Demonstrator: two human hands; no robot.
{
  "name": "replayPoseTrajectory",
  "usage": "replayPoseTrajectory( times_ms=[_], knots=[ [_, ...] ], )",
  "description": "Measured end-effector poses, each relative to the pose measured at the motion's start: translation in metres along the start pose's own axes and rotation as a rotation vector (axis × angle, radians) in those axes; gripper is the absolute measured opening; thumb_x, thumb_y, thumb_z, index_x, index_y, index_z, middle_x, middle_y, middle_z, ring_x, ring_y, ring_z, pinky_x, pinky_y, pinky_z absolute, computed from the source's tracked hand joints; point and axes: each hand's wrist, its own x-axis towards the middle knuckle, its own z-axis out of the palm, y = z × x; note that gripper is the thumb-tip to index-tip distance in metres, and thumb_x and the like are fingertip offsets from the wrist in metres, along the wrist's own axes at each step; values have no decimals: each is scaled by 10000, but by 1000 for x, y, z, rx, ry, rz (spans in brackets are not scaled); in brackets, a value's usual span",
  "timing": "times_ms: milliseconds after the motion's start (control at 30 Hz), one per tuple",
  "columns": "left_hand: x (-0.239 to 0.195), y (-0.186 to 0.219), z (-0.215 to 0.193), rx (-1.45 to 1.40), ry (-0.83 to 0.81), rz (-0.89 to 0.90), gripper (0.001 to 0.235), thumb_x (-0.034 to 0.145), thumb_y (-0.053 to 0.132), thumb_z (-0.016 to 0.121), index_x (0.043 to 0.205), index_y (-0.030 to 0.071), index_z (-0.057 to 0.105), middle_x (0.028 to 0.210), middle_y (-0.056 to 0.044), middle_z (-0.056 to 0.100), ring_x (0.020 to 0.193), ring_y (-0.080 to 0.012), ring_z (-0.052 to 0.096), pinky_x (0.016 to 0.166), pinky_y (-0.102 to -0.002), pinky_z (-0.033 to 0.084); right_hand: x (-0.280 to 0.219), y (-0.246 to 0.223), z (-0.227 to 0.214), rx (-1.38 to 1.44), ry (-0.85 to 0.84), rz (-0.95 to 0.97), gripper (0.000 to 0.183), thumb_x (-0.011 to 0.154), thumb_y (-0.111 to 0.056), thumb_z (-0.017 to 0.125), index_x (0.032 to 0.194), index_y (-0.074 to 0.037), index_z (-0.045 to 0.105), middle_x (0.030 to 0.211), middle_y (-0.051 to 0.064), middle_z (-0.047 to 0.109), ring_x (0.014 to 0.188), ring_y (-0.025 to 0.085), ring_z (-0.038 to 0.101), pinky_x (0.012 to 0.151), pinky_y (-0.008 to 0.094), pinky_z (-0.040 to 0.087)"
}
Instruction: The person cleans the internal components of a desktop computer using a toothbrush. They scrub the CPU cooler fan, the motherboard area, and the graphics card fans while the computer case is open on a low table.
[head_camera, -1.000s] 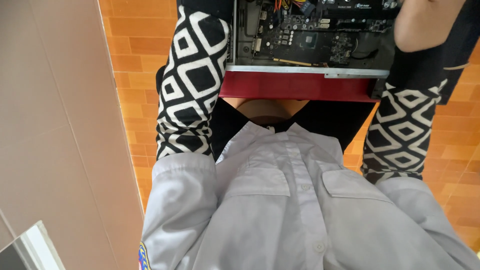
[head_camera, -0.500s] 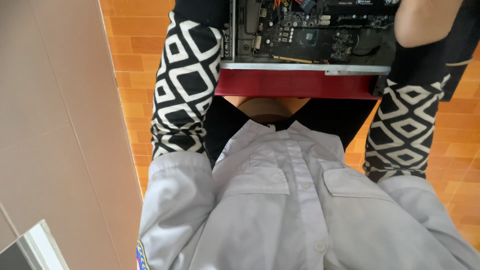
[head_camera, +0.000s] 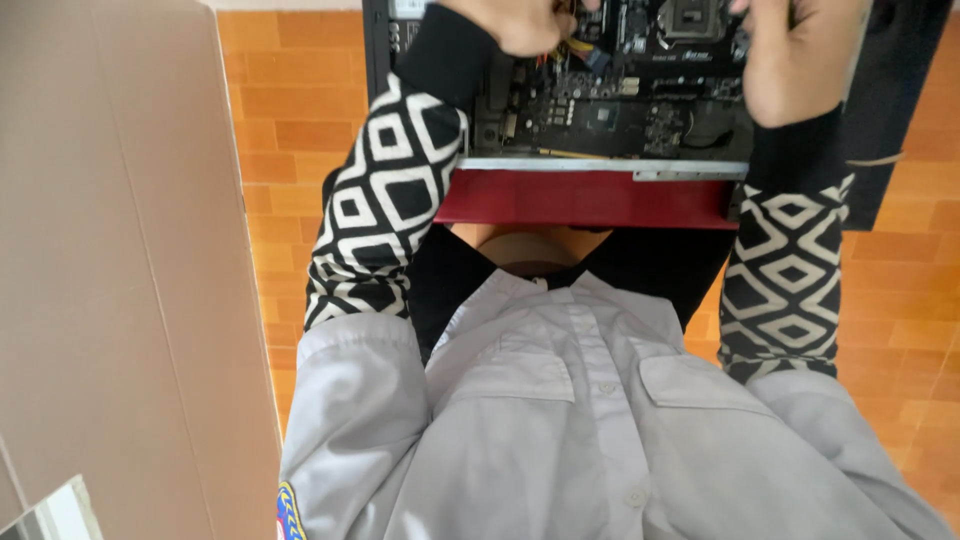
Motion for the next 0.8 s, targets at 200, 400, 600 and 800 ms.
replayPoseTrajectory(
  times_ms=[200, 400, 600, 800],
  knots=[
    [-22, 47, -32, 61, 110, 222, 554, 765, -171, 474, 1166, 95, 747, 1061, -76, 776, 961, -216, 736, 767, -349, 581, 5, -7, 0, 28, 7, 26, 454, 1316, -184, 469, 951, 26, 640, 739, 86, 498, 690, 191, 472, 701, 365, 357],
    [-80, 141, -94, -8, -273, -248, 647, 842, -143, 523, 1411, 161, 571, 1462, -59, 578, 1364, -228, 548, 1179, -323, 443, 10, -26, -1, -18, -20, 123, 412, 1275, -220, 478, 929, -55, 630, 778, 47, 513, 720, 177, 465, 701, 361, 343],
    [-93, 169, -100, 62, -398, -345, 751, 882, -81, 604, 1545, 220, 421, 1635, -38, 376, 1466, -236, 430, 1179, -347, 431, 15, -40, 0, -17, -42, 257, 355, 1210, -212, 516, 895, -103, 637, 735, 8, 501, 660, 143, 416, 650, 337, 313],
    [-71, 141, -69, 457, -294, -64, 353, 835, 148, 652, 1148, 7, 729, 1219, -212, 692, 1400, -482, 399, 1158, -669, 280, 12, -29, 2, 42, 3, 286, 317, 1191, -230, 564, 938, -87, 691, 685, 104, 579, 662, 260, 562, 703, 401, 464]
  ],
)
